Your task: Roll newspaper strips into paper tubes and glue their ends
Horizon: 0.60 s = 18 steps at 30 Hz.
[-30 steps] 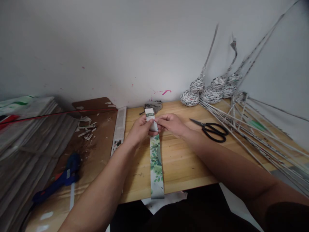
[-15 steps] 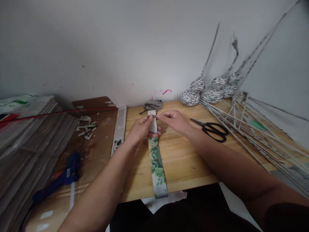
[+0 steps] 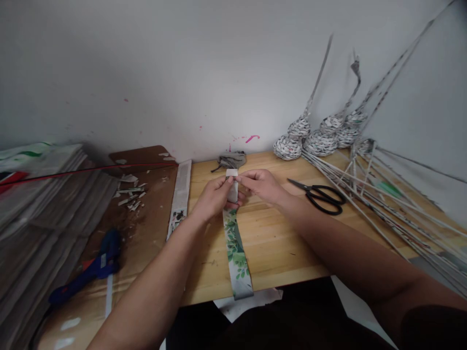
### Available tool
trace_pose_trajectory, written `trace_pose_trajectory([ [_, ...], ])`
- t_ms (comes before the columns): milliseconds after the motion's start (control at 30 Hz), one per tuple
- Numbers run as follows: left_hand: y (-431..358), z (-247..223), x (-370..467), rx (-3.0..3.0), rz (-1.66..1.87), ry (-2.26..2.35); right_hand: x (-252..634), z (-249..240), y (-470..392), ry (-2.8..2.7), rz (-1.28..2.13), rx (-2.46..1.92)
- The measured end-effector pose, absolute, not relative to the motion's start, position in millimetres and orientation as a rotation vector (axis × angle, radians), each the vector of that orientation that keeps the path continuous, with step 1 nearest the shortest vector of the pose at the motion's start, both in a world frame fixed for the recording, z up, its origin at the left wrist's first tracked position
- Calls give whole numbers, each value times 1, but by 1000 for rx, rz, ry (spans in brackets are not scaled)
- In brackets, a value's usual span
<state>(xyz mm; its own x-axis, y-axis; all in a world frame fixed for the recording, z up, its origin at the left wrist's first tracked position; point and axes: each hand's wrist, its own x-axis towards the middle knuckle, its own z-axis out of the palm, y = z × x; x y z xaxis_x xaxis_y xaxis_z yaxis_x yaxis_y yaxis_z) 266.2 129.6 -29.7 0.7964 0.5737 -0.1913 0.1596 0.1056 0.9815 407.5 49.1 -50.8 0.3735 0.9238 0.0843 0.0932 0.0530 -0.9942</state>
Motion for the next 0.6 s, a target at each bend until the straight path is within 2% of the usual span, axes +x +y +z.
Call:
trace_pose_trajectory([
  [333,127,-32,265,1533,348,578,399,-51,52,-795,895,-1281],
  [600,131,-27,269,1395,527,705,414,-57,52,-1069,545,-1469],
])
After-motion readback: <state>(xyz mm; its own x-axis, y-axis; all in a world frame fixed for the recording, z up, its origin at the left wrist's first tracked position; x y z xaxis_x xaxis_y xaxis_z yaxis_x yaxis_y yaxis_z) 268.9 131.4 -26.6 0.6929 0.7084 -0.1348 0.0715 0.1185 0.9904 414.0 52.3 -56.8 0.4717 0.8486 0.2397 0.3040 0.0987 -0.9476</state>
